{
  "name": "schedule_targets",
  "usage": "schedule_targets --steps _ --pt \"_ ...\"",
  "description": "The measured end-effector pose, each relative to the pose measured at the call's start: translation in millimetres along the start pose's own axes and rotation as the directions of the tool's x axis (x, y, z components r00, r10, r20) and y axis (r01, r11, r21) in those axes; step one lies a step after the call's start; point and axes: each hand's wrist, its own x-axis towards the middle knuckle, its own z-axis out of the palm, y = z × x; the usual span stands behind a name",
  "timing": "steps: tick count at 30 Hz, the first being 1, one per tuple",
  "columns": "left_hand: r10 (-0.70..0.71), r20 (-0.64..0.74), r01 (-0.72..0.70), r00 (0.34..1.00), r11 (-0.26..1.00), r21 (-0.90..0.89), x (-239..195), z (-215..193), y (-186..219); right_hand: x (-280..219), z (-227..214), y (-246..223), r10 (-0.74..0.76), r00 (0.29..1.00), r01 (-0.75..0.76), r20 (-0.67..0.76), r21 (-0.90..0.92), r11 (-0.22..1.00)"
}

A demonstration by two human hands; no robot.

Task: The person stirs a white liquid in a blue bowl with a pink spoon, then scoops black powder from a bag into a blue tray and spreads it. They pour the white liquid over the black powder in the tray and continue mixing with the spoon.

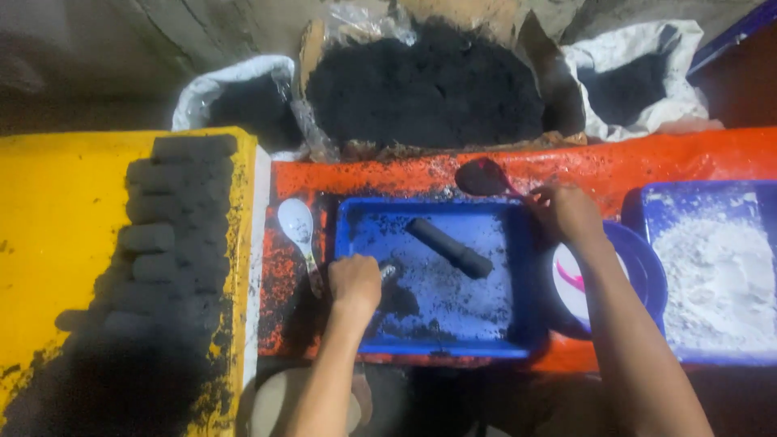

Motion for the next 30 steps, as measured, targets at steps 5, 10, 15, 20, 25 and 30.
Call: schedule_targets --steps 5,10,15,20,25,30 --pt "0.003 0.083 -0.001 0.997 1.000 -0.020 -8 -18 2 10 7 -11 0.008 0.999 -0.006 0.052 -0.055 0.998" --pt "0.008 0.101 -0.002 0.995 0.998 -0.060 -12 -30 5 18 -7 -11 -0.086 0.996 0.085 -0.010 -0.109 0.990" --pt "-0.028 0.201 0.047 0.979 0.995 -0.091 -12 -37 9 50 -34 -7 -0.098 0.995 0.097 -0.024 -0.060 0.994" --pt "-0.074 0.154 0.068 0.985 0.997 0.041 -1 -19 7 109 -54 17 -0.066 0.990 0.042 -0.128 -0.187 0.981" --pt "-0.081 0.215 0.083 0.973 0.997 0.001 0 -22 6 153 -50 36 0.066 0.995 -0.087 -0.081 -0.300 0.950" --pt "-0.081 0.207 0.076 0.975 0.997 0.032 5 -22 6 178 -30 40 0.108 0.992 -0.127 -0.071 -0.379 0.917"
